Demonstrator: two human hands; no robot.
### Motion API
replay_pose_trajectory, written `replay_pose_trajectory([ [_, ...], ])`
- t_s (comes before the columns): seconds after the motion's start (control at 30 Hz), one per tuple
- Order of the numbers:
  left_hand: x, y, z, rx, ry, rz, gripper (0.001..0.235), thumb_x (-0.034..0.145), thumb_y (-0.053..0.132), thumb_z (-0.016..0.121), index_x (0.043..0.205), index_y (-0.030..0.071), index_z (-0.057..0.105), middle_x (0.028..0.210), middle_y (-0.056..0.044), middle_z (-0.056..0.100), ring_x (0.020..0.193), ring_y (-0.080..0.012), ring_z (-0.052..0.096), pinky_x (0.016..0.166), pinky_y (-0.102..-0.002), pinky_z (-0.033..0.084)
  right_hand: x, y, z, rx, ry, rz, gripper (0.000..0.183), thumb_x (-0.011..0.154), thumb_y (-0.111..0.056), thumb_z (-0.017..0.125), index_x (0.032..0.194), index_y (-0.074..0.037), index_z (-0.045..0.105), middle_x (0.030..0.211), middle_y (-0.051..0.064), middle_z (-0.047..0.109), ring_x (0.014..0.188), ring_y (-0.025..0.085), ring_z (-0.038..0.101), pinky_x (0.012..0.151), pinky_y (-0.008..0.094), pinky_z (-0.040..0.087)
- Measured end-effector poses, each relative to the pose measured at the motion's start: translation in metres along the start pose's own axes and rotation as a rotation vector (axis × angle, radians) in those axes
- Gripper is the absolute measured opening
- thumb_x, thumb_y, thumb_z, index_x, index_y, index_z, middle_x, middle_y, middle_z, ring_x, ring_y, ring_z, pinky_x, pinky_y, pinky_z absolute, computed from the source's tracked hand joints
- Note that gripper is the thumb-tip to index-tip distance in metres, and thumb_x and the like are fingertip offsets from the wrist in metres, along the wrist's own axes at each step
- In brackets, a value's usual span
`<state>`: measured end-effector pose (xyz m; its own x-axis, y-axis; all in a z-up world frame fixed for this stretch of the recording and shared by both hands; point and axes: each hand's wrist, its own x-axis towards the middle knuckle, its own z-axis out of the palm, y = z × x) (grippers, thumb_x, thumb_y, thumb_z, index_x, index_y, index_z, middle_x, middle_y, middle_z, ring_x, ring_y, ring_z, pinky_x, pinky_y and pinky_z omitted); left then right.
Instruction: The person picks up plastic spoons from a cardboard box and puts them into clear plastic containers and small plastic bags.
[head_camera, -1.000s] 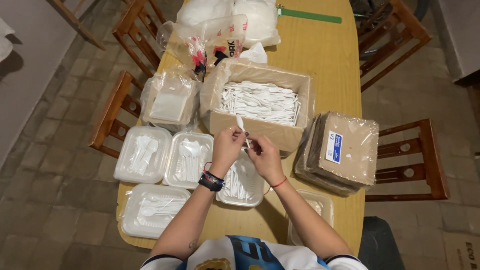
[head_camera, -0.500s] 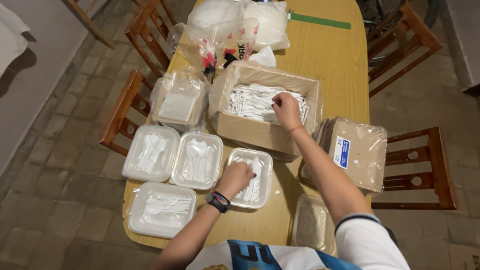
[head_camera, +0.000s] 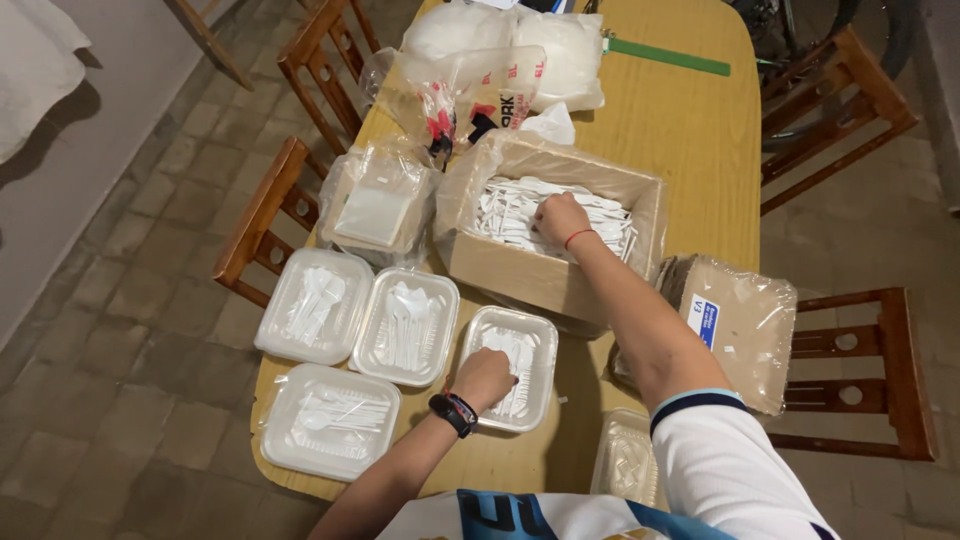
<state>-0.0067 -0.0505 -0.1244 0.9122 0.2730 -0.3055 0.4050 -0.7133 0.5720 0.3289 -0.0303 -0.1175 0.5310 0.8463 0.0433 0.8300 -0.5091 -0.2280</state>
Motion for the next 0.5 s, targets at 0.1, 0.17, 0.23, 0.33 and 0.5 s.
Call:
replay_pose_trajectory([
  [0.1,-0.017,0.031,-0.049,-0.090,-0.136,-0.091,0.046,0.091,0.036,0.070,0.061,0.000,0.073,0.059,-0.017,0.069,0.068,-0.0313,0.072,0.078,-0.043,0.057,0.009,0.020,0.029,-0.253,0.025,-0.169,0.013,0.084,-0.013,0.068,0.080,-0.006,0.078,0.097,0.015,0.075,0.102,0.037,0.065,0.087,0.045,0.056],
  [0.17,-0.020,0.038,-0.068,-0.144,-0.129,-0.076,0.048,0.093,0.035,0.069,0.061,-0.001,0.073,0.059,-0.016,0.070,0.064,-0.0292,0.071,0.075,-0.041,0.057,0.004,0.012,0.011,-0.208,0.047,-0.177,0.010,0.079,-0.011,0.068,0.077,-0.006,0.077,0.094,0.015,0.074,0.101,0.037,0.064,0.086,0.046,0.056],
  [0.23,-0.022,0.042,-0.086,-0.198,-0.123,-0.061,0.050,0.095,0.034,0.067,0.061,-0.002,0.073,0.058,-0.016,0.070,0.060,-0.0271,0.071,0.072,-0.039,0.057,-0.001,0.008,-0.002,-0.165,0.070,-0.184,0.009,0.073,-0.009,0.068,0.075,-0.006,0.076,0.092,0.016,0.073,0.100,0.038,0.064,0.085,0.046,0.056],
  [0.33,-0.012,0.031,-0.094,-0.546,-0.159,-0.188,0.037,0.097,0.027,0.064,0.078,-0.004,0.069,0.064,-0.013,0.069,0.055,-0.0194,0.069,0.054,-0.036,0.058,-0.014,0.006,-0.026,-0.092,0.273,-0.191,0.009,0.072,-0.008,0.067,0.072,-0.005,0.076,0.091,0.018,0.071,0.096,0.039,0.064,0.085,0.045,0.055],
  [0.5,0.012,-0.007,-0.099,-1.159,-0.108,0.068,0.026,0.096,0.007,0.050,0.113,0.000,0.069,0.083,-0.013,0.073,0.066,-0.0177,0.070,0.054,-0.030,0.054,-0.078,-0.025,-0.114,0.127,0.354,-0.114,0.003,0.081,-0.005,0.072,0.081,-0.005,0.075,0.091,0.015,0.070,0.096,0.035,0.062,0.087,0.044,0.052],
])
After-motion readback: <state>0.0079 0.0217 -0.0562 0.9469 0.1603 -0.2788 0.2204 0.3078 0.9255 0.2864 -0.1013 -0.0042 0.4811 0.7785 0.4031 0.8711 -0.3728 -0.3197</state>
